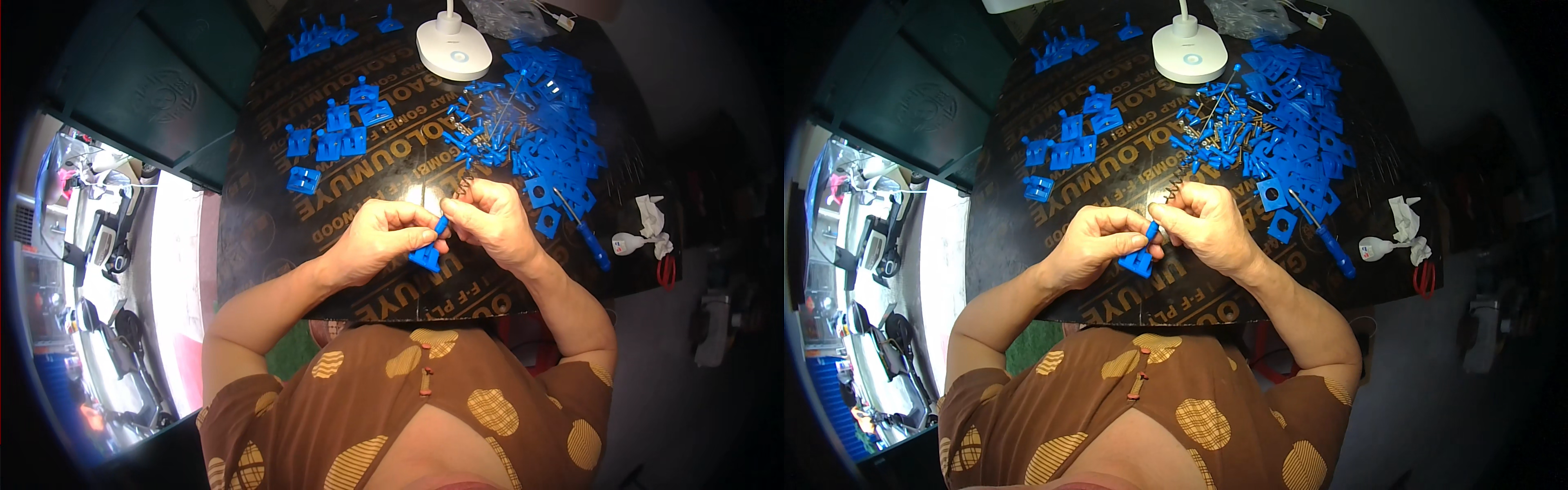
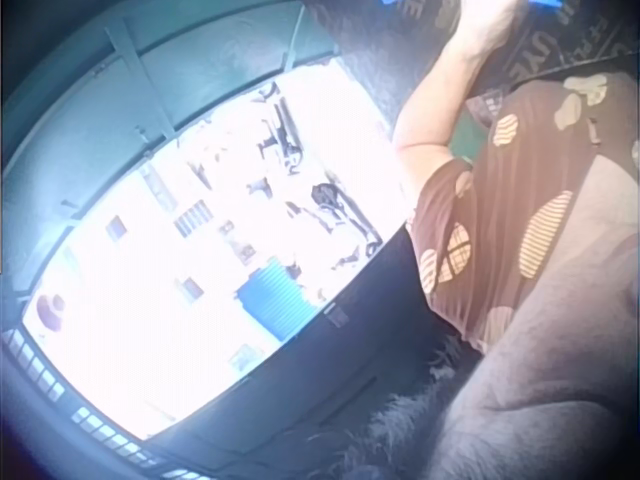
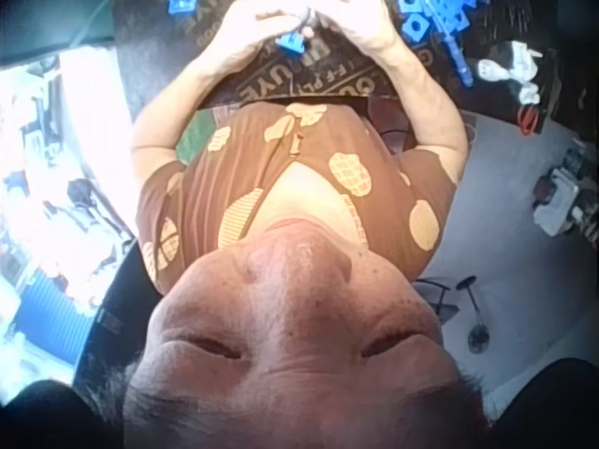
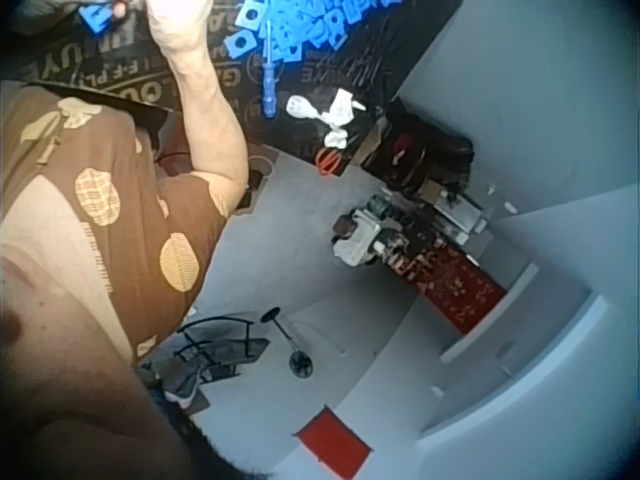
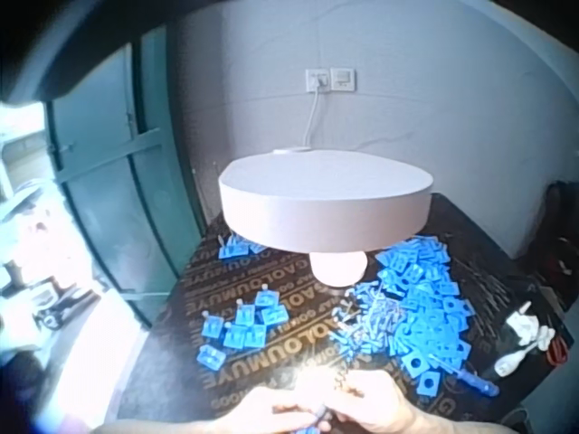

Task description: The person picks up a blue plastic piece and a metal spring, then inserts the spring into the plastic piece by hand. They pick up a blue plastic pin and push it into the assembly, then place the completed unit onto the table.

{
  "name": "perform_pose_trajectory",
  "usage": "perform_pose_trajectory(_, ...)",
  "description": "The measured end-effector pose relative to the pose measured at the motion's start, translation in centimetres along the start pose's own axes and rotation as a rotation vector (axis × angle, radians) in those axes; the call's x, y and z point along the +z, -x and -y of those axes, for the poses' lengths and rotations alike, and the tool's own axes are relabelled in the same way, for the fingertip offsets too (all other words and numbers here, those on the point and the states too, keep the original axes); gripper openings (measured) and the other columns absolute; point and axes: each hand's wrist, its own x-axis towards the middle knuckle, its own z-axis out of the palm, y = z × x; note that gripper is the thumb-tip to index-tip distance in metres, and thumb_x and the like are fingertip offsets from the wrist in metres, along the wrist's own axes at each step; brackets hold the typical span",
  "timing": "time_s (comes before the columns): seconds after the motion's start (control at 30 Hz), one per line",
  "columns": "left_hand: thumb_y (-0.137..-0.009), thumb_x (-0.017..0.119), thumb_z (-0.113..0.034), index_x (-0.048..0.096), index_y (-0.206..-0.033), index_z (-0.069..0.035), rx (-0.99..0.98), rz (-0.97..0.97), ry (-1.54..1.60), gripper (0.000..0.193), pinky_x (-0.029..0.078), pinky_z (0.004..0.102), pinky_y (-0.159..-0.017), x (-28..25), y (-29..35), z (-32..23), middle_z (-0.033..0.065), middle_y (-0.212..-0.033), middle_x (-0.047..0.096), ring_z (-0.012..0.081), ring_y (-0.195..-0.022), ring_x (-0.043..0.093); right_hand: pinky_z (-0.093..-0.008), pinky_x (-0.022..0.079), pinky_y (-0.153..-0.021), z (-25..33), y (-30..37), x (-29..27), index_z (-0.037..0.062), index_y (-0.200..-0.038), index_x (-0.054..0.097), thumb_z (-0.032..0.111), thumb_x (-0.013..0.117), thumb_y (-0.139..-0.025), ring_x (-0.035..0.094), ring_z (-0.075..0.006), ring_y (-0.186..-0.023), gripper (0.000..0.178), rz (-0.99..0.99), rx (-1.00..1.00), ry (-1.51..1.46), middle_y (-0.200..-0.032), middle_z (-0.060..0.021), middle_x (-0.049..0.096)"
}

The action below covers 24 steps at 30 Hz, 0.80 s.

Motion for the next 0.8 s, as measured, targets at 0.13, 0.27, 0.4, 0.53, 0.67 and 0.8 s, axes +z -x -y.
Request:
perform_pose_trajectory(0.13,-0.088,0.063,-0.012,0.063,-0.102,0.004,-0.034,0.001,0.035,0.021,0.051,0.0281,-0.081,0.05,0.08,-0.29,0.0111,-0.093,0.066,0.0165,-0.088,0.064,-0.0182,0.036,-0.047,0.14,-0.02,-0.14,0.0017,-0.074,0.058,0.019,0.064,-0.089,0.049,-0.0034,-0.053,0.024,0.015,0.028,-0.028,-0.061,-0.0012,0.057)
perform_pose_trajectory(0.27,-0.088,0.063,-0.011,0.063,-0.102,0.004,-0.049,0.0,0.068,0.021,0.051,0.0283,-0.081,0.01,0.12,-0.19,0.0109,-0.093,0.066,0.0166,-0.088,0.064,-0.0181,0.036,-0.047,0.32,0.02,-0.09,0.0018,-0.076,0.058,0.019,0.064,-0.089,0.049,-0.0033,-0.053,0.023,0.024,0.029,0.002,-0.062,-0.0013,0.057)
perform_pose_trajectory(0.4,-0.088,0.064,-0.011,0.063,-0.102,0.004,-0.049,0.011,0.073,0.02,0.051,0.0283,-0.081,-0.04,0.14,-0.17,0.0108,-0.093,0.066,0.0166,-0.088,0.064,-0.0181,0.036,-0.047,0.35,0.04,-0.04,0.0017,-0.076,0.058,0.019,0.064,-0.089,0.049,-0.0033,-0.054,0.023,0.032,0.037,-0.003,-0.062,-0.0013,0.058)
perform_pose_trajectory(0.53,-0.089,0.062,-0.009,0.064,-0.102,0.004,-0.044,0.026,0.051,0.018,0.052,0.0265,-0.079,0.1,0.11,-0.28,0.0096,-0.094,0.067,0.013,-0.087,0.064,-0.0182,0.037,-0.047,0.25,0.1,-0.01,0.0014,-0.076,0.058,0.018,0.064,-0.089,0.05,-0.0032,-0.055,0.022,0.031,0.033,-0.039,-0.063,-0.0013,0.058)
perform_pose_trajectory(0.67,-0.088,0.062,-0.008,0.065,-0.102,0.004,-0.076,0.028,0.05,0.019,0.052,0.0269,-0.079,0.17,0.04,-0.48,0.0103,-0.095,0.067,0.0131,-0.087,0.064,-0.0183,0.039,-0.048,0.23,0.09,0.03,0.0011,-0.077,0.059,0.016,0.064,-0.089,0.052,-0.0036,-0.056,0.021,0.025,0.022,-0.032,-0.064,-0.002,0.059)
perform_pose_trajectory(0.8,-0.086,0.065,-0.01,0.065,-0.102,0.005,-0.066,0.042,0.004,0.022,0.051,0.029,-0.083,-0.24,-0.06,-0.03,0.0118,-0.095,0.067,0.0164,-0.09,0.064,-0.0184,0.04,-0.048,0.02,0.05,-0.01,0.0011,-0.076,0.058,0.016,0.063,-0.09,0.053,-0.0038,-0.055,0.021,0.033,0.014,-0.022,-0.064,-0.0025,0.06)
